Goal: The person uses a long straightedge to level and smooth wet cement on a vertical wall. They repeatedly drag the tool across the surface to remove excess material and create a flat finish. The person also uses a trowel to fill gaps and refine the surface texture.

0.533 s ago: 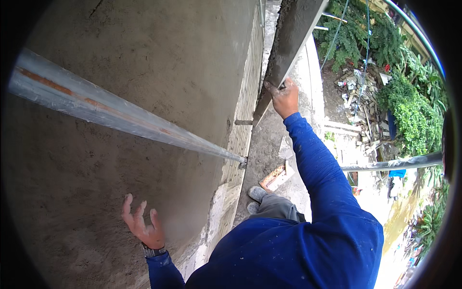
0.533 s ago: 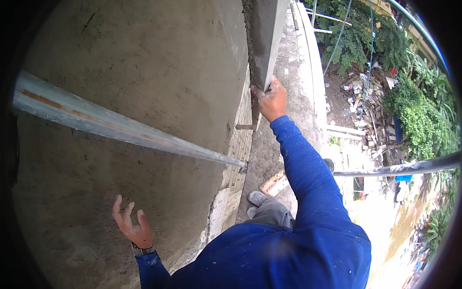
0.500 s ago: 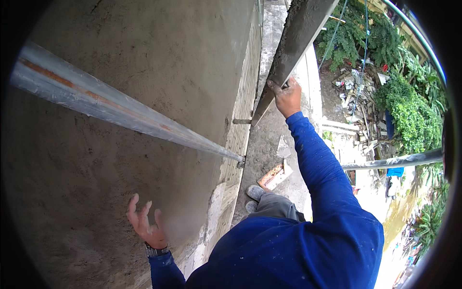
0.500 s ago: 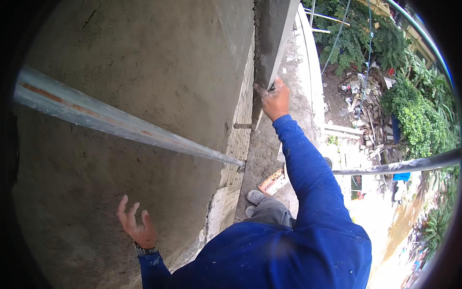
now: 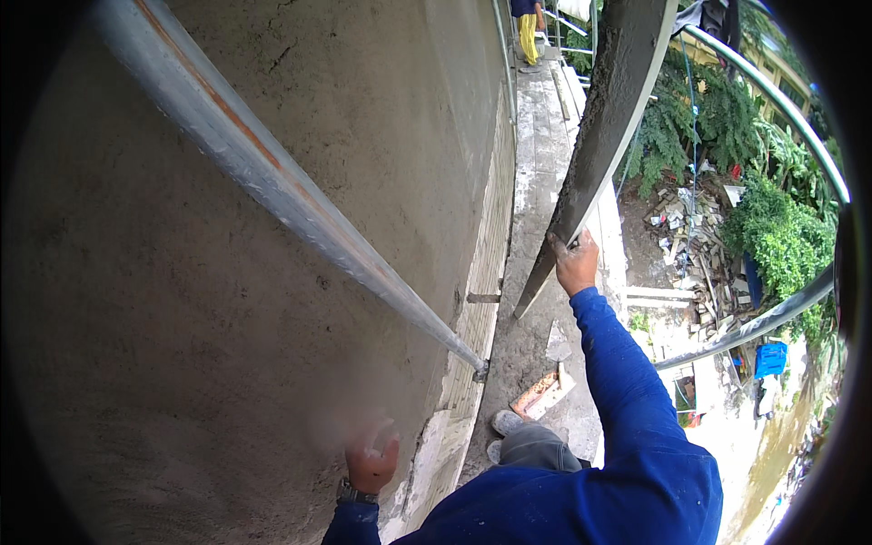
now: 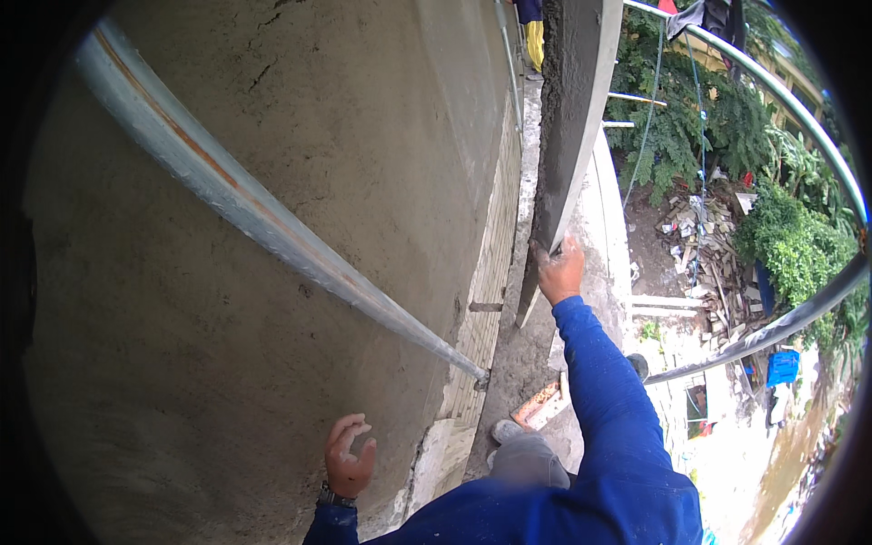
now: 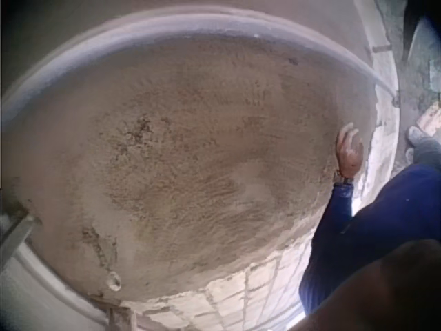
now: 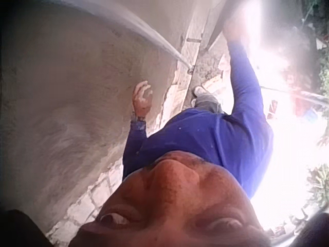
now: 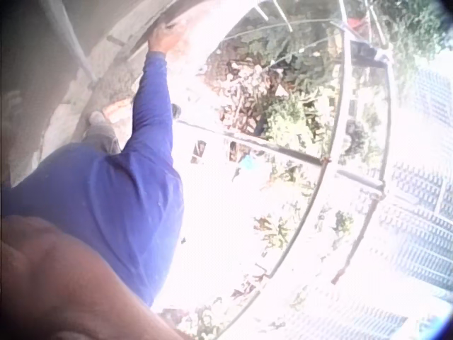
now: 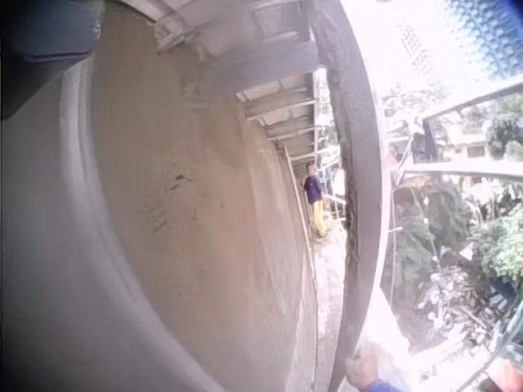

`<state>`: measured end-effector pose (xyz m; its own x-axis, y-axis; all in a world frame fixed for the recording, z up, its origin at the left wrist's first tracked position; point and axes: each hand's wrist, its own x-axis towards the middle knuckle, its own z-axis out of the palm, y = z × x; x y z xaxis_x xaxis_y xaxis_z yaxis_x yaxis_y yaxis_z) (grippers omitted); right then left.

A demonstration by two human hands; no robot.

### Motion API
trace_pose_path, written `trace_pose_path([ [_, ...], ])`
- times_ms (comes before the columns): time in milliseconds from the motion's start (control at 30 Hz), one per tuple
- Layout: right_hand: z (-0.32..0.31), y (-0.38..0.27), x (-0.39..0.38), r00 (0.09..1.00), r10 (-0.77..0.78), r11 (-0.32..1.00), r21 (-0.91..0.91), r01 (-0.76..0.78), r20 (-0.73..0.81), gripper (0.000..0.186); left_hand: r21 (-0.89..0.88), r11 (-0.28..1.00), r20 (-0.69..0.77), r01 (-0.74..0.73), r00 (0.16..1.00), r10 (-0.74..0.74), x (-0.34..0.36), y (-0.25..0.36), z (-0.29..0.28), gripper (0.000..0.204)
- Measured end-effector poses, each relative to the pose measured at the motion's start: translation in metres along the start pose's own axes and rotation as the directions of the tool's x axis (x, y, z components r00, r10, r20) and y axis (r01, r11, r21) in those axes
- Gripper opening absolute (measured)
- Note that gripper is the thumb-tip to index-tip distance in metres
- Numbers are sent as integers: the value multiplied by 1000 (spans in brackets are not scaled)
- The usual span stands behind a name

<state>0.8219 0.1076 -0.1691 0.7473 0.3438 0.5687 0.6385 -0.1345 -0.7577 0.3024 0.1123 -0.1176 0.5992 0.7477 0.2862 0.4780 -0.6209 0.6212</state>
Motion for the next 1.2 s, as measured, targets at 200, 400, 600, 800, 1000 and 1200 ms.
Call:
trace_pose_path([
  [200,5,-23,-18,993,-120,993,-11,120,18,29,-190,935,88,-299,944,319,85,62,33,26],
  [400,17,-29,-51,969,-245,966,-74,246,23,38,-201,849,-104,-489,872,478,155,113,28,40],
  [600,21,-61,-79,973,-178,984,36,175,149,47,-83,866,-254,-494,850,461,193,133,39,77],
  [800,20,-83,-110,932,-236,971,96,218,274,57,-17,894,-355,-447,839,412,207,132,83,83],
  [1000,10,-75,-112,896,-219,971,173,163,387,63,-111,932,-467,-346,846,259,211,119,97,64],
  [1200,-9,41,-170,655,-13,994,81,-74,756,58,-45,932,-489,-361,821,294,220,91,85,61],
])
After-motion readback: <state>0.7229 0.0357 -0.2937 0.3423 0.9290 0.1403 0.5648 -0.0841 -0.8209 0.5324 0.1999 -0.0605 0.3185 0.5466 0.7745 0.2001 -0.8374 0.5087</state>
